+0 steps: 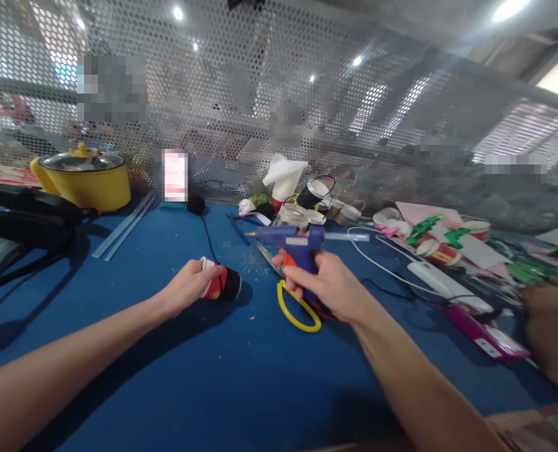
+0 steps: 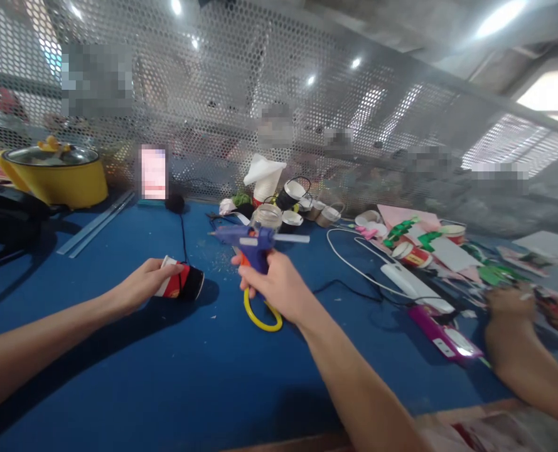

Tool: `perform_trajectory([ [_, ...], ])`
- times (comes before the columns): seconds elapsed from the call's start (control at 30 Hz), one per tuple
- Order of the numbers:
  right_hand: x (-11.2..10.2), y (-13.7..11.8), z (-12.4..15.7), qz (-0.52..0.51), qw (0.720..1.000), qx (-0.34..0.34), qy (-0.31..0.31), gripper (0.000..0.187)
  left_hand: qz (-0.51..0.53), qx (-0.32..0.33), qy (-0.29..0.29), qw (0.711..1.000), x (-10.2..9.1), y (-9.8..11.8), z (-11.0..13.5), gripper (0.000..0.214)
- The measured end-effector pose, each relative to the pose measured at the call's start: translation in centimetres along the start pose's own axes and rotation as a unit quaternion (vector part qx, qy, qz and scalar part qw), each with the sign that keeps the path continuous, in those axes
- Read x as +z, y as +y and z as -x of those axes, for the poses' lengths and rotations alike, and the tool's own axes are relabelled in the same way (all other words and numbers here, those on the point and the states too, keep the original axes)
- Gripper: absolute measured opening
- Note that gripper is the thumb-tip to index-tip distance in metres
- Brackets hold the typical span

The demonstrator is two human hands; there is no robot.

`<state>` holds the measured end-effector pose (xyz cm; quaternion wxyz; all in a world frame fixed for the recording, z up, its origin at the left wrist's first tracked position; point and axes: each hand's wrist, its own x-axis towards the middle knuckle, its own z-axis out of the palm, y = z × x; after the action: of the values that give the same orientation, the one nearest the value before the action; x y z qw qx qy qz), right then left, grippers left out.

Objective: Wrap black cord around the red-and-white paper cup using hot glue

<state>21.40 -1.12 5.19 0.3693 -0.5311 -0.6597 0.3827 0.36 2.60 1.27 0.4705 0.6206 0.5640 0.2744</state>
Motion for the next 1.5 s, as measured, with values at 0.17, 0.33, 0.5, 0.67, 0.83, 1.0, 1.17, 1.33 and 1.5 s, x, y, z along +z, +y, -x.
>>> perform_trajectory([
  [0.17,2.1,0.7,1.9,0.071,0.997,0.025,-0.019,0.024,0.016,-0.005,0.0,1.0,-0.3,-0.2,-0.2,0.027],
  [0.33,2.8,0.8,2.5,0.199,0.979,-0.035,-0.012,0.032,0.047,-0.021,-0.015,0.999,-0.2,0.1,0.0,0.026],
  [0.5,3.1,1.1,2.6,0.303,0.948,-0.094,0.002,0.028,0.053,-0.026,-0.008,0.998,0.0,0.5,0.0,0.024],
  [0.67,3.3,1.2,2.6,0.332,0.929,-0.161,0.018,0.02,0.066,-0.026,-0.008,0.997,0.1,0.4,-0.1,0.024],
  [0.83,3.3,1.0,2.6,0.331,0.931,-0.155,0.016,0.017,0.067,-0.021,-0.01,0.997,0.1,0.1,-0.1,0.025],
  [1.0,3.3,0.7,2.7,0.31,0.938,-0.158,0.001,0.017,0.059,-0.011,-0.001,0.998,0.1,-0.2,-0.1,0.025],
  [1.17,3.3,0.7,2.9,0.294,0.944,-0.149,0.002,0.015,0.045,-0.011,0.016,0.999,0.0,-0.1,-0.1,0.024],
  [1.33,3.2,0.7,2.9,0.294,0.944,-0.149,-0.007,0.016,0.04,-0.006,0.02,0.999,0.1,0.0,0.0,0.024],
  [1.5,3.2,0.4,2.9,0.314,0.939,-0.139,-0.005,0.018,0.041,-0.003,0.023,0.999,0.1,-0.1,0.0,0.023],
])
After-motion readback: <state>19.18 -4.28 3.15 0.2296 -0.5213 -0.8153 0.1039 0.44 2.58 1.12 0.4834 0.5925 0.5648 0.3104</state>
